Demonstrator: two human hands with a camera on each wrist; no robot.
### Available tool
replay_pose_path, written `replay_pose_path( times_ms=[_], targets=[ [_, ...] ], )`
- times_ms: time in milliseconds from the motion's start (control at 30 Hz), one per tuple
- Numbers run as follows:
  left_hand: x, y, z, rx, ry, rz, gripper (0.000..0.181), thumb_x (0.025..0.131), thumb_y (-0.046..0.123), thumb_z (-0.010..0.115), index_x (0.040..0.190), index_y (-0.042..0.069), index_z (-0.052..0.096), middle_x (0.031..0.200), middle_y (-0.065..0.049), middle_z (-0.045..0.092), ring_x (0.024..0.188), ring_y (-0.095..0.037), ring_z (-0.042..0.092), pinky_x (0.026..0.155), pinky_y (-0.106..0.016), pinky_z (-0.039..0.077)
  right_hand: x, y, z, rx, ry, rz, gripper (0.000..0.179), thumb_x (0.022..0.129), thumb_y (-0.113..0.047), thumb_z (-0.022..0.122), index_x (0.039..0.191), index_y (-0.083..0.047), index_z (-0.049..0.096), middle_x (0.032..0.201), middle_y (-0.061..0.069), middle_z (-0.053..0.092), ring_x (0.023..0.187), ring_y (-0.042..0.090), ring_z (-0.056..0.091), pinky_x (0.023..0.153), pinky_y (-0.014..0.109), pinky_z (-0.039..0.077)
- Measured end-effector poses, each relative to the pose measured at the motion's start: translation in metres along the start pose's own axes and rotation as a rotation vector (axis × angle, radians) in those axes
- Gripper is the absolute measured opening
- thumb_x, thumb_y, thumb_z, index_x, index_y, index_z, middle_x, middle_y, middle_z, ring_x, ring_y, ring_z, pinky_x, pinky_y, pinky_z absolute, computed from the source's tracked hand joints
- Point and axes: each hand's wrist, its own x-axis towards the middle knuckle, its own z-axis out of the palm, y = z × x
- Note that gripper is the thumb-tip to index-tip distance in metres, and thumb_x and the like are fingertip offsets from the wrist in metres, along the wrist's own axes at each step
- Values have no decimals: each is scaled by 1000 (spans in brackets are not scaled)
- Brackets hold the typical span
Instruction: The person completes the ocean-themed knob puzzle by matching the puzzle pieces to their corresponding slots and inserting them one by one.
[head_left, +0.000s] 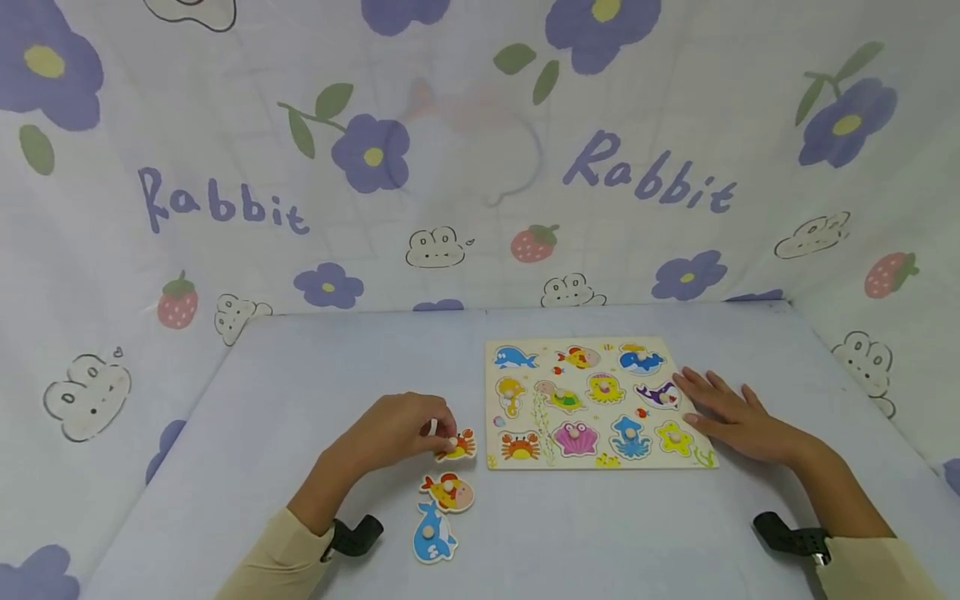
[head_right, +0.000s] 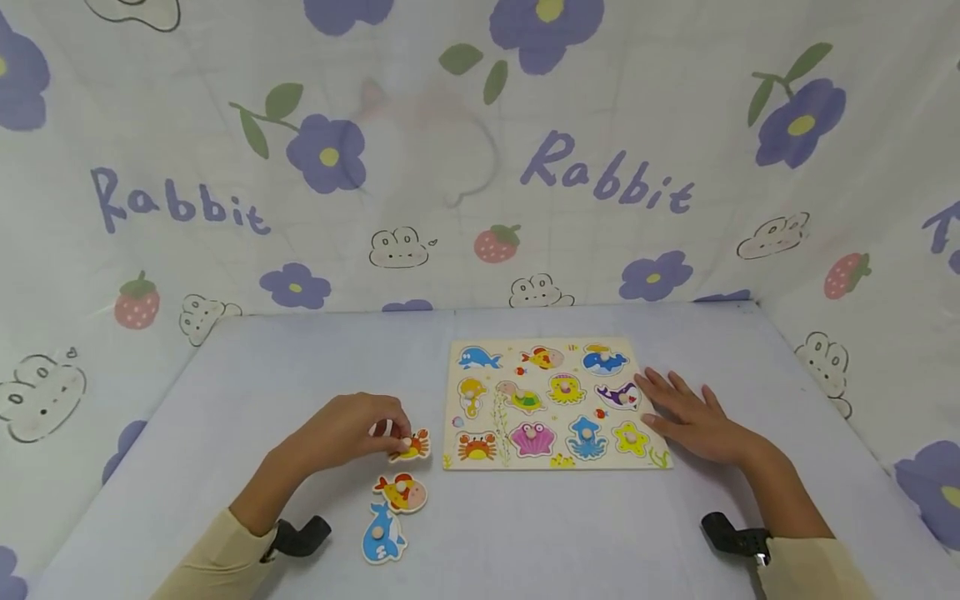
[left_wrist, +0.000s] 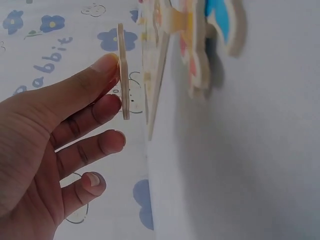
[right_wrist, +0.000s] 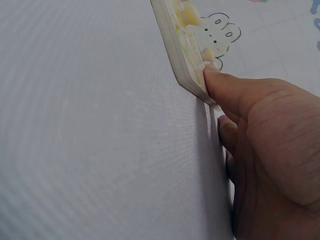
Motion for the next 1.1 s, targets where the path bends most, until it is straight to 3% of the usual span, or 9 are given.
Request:
replay_pose_path(
  times_ms=[333,700,1100],
  targets=[
    [24,25,-6,28,-39,62,11,90,37,78,93,27,72,76,17,57,72,-7,53,64,-24,46,1,1,0,-15,1,9,72,102,-44,54,161,-16,24,167,21,10,150,51,-6,108,72,-17],
    [52,35,13,108,-108,136,13,88,40,78,91,29,73,75,19,57,73,-5,52,66,-23,45,1,0,2,-20,10,7,72,102,-44,54,161,-15,25,167,22,10,150,52,-6,108,73,-16],
    [69,49,18,120,-126,136,14,88,41,79,90,27,74,74,17,58,73,-5,53,67,-22,45,1,0,2,-19,12,1,72,102,-44,54,161,-15,24,167,22,11,150,52,-5,109,72,-16]
  ],
)
